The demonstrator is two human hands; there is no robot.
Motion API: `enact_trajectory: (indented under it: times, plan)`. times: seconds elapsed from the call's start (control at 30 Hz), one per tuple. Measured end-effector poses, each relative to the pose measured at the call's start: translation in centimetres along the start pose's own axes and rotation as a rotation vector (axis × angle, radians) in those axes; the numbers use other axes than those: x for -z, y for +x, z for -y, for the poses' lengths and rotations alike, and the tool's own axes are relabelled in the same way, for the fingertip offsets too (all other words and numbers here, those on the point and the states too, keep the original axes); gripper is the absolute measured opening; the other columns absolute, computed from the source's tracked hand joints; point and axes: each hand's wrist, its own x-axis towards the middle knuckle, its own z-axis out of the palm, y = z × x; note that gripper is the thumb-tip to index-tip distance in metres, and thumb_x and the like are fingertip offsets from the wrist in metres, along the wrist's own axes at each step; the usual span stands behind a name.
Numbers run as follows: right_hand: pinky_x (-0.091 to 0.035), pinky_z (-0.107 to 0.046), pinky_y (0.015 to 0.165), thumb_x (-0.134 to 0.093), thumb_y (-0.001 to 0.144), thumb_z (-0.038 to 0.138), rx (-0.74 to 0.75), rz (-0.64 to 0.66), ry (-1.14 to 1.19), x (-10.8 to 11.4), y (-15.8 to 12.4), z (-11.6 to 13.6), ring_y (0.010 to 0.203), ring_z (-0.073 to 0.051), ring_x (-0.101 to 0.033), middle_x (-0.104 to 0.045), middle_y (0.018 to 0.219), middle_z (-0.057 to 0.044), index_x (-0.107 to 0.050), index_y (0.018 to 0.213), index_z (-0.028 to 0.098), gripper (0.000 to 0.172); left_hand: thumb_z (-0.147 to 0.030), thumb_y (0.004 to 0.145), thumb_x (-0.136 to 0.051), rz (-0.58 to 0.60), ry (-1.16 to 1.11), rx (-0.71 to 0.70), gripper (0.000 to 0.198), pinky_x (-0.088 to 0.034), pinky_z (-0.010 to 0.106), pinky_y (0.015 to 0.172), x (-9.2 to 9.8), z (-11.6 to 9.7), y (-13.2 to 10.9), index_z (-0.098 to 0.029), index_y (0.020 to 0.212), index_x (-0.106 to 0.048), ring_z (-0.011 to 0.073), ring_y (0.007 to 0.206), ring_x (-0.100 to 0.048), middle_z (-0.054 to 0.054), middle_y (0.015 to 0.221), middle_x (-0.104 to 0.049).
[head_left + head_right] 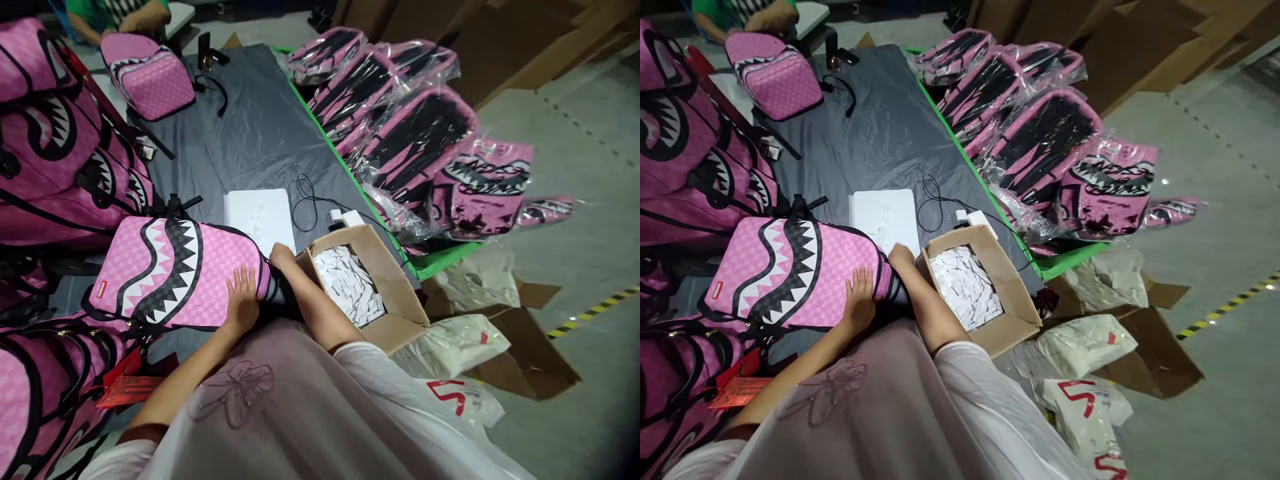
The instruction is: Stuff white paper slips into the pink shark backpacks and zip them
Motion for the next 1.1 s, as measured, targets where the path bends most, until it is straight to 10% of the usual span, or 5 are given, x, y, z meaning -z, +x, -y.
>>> enact_trajectory:
  times: [0.23, 0.4, 0.5, 0.63, 1.1]
  plan:
    - [-0.050, -0.018, 0.053, -0.048, 0.099, 0.017, 0.240, 0.132, 0.657, 1.3, -7.1, 0.3, 0.050, -0.009, -0.053, -0.060, 0.062, 0.000, -0.069, 0.100, 0.007, 0.024, -0.037, 0.102, -0.044, -0.135, -0.199, -0.151, 0.077, -0.030, 0.059, 0.124, 11.6, 1.8, -3.6, -0.010, 0.166, -0.010, 0.0350, 0.158, -0.021, 0.026, 0.169, -0.021]
    - [-0.059, -0.021, 0.057, -0.053, 0.096, 0.025, 0.756, 0.401, 1.237, 4.6, -15.2, 6.1, 0.066, -0.011, -0.064, -0.068, 0.079, -0.001, -0.063, 0.121, 0.014, 0.029, -0.055, 0.094, -0.060, -0.551, 0.065, -0.212, 0.061, -0.015, 0.065, 0.126, 20.8, -1.9, -9.4, -0.020, 0.144, -0.055, 0.0404, 0.158, -0.022, 0.016, 0.163, -0.041]
    - [-0.059, -0.023, 0.057, -0.045, 0.100, 0.026, 0.868, 0.404, 1.007, 5.0, -18.7, 8.0, 0.066, -0.013, -0.067, -0.069, 0.077, -0.001, -0.060, 0.127, 0.016, 0.033, -0.046, 0.094, -0.063, -0.783, 0.053, -0.146, 0.039, -0.021, 0.062, 0.125, 22.6, -1.9, -10.9, -0.019, 0.121, -0.067, 0.0375, 0.145, -0.048, 0.016, 0.140, -0.066]
    - [-0.058, -0.029, 0.075, -0.049, 0.101, 0.029, 0.870, -0.267, 0.630, 5.6, -18.2, 8.9, 0.083, -0.017, -0.070, -0.072, 0.094, -0.006, -0.069, 0.117, 0.017, 0.028, -0.040, 0.092, -0.064, -0.962, -0.183, -0.028, 0.029, -0.032, 0.055, 0.124, 24.6, 1.5, -11.0, -0.020, 0.111, -0.071, 0.0294, 0.125, -0.067, 0.009, 0.120, -0.077]
    - [-0.036, -0.034, 0.079, -0.042, 0.102, 0.012, 0.915, -0.686, -0.461, 7.2, -14.9, 14.4, 0.100, -0.026, -0.061, -0.072, 0.109, -0.015, -0.067, 0.115, 0.012, 0.028, -0.053, 0.077, -0.074, -0.577, -0.344, -0.124, 0.041, -0.022, 0.062, 0.124, 32.8, 6.7, -6.8, -0.022, 0.104, -0.078, 0.0345, 0.127, -0.062, 0.009, 0.121, -0.076]
